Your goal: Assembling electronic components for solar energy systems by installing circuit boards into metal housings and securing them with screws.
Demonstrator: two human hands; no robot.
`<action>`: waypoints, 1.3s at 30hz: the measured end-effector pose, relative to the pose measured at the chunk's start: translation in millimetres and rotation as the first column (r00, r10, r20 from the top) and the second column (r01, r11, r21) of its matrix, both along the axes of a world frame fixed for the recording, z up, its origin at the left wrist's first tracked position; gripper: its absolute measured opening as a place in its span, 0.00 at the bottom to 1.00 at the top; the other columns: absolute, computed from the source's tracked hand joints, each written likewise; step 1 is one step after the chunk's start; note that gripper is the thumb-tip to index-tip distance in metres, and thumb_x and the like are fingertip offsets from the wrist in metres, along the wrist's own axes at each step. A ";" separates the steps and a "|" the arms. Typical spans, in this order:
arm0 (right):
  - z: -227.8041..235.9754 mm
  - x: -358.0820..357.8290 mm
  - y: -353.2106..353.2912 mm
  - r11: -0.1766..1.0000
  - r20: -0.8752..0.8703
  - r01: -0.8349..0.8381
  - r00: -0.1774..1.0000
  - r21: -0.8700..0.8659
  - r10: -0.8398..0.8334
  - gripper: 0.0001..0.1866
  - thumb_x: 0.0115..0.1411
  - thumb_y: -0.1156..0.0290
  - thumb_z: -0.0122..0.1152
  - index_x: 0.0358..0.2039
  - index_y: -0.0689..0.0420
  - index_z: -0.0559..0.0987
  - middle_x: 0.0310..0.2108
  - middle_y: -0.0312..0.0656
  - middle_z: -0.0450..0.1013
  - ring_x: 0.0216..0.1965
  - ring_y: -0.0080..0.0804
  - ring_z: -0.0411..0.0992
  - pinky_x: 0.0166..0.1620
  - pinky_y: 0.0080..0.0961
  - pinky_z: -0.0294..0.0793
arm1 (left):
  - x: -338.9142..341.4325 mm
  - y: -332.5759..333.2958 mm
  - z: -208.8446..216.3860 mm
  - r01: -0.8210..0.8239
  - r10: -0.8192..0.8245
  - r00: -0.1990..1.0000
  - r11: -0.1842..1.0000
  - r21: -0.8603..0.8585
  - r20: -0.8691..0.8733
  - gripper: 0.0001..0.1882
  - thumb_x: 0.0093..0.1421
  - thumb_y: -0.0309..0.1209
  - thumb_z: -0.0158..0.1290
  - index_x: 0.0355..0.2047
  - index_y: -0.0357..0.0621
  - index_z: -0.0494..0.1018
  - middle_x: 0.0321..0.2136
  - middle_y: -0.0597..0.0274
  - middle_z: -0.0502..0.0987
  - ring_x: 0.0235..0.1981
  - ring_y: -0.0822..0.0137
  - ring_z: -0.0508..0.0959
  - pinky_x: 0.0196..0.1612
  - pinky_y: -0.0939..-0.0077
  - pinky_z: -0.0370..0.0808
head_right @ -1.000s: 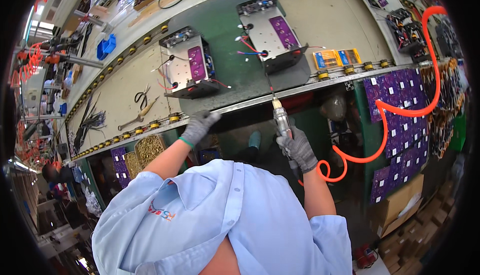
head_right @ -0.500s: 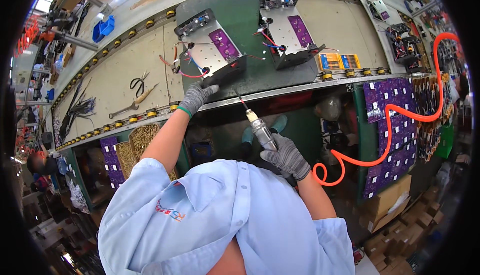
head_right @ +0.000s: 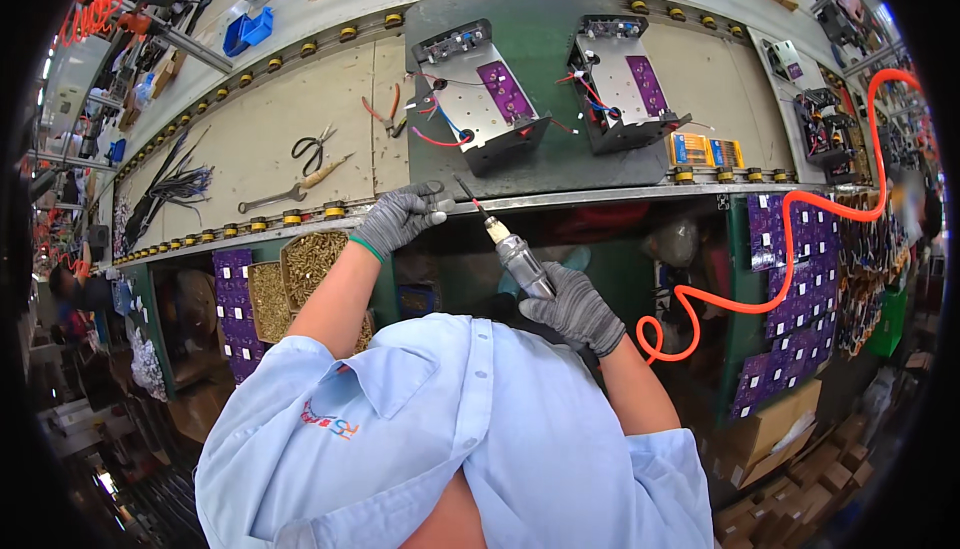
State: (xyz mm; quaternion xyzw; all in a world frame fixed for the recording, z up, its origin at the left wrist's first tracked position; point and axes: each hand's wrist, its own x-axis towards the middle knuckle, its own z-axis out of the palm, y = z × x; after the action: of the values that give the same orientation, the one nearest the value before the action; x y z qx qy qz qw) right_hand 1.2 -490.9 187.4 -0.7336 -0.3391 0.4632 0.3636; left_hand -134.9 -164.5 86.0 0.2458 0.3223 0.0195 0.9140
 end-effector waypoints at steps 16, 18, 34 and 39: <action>-0.9 -34.3 20.8 0.992 0.020 0.102 0.995 -0.073 -0.100 0.26 0.48 0.54 0.70 0.38 0.62 0.76 0.28 0.45 0.72 0.31 0.36 0.69 0.40 0.33 0.72 | 7.1 23.9 19.6 0.068 -0.051 0.994 0.982 0.176 -0.096 0.15 0.68 0.33 0.49 0.50 0.36 0.72 0.44 0.47 0.80 0.37 0.57 0.84 0.29 0.74 0.81; 0.8 -34.5 22.8 0.992 0.009 0.098 0.995 -0.073 -0.098 0.26 0.48 0.54 0.70 0.38 0.62 0.76 0.28 0.45 0.72 0.31 0.36 0.69 0.40 0.33 0.72 | 4.1 23.7 21.8 0.066 -0.055 0.997 0.979 0.191 -0.062 0.15 0.68 0.31 0.50 0.51 0.37 0.72 0.44 0.47 0.81 0.37 0.58 0.84 0.29 0.74 0.81; 6.6 -29.3 41.4 0.997 0.044 -0.032 0.998 -0.066 0.035 0.28 0.50 0.58 0.70 0.46 0.62 0.74 0.37 0.50 0.76 0.40 0.44 0.76 0.46 0.36 0.74 | 11.3 9.1 36.5 0.112 -0.057 0.986 0.921 0.372 -0.155 0.16 0.69 0.43 0.51 0.36 0.40 0.73 0.16 0.64 0.73 0.12 0.73 0.71 0.11 0.82 0.63; 3.1 -28.4 35.8 0.997 0.019 -0.023 1.000 -0.078 0.024 0.28 0.49 0.59 0.70 0.46 0.62 0.74 0.37 0.50 0.77 0.40 0.43 0.76 0.47 0.35 0.74 | 17.7 1.5 43.7 0.112 -0.074 0.991 0.923 0.369 -0.115 0.17 0.69 0.42 0.51 0.38 0.38 0.73 0.16 0.66 0.72 0.12 0.73 0.69 0.11 0.82 0.61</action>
State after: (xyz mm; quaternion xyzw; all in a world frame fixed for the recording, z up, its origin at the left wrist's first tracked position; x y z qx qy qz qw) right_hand -27.2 -455.1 190.5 -0.7478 -0.3330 0.4729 0.3259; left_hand -117.2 -163.1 129.7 0.4314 0.3452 0.0251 0.8331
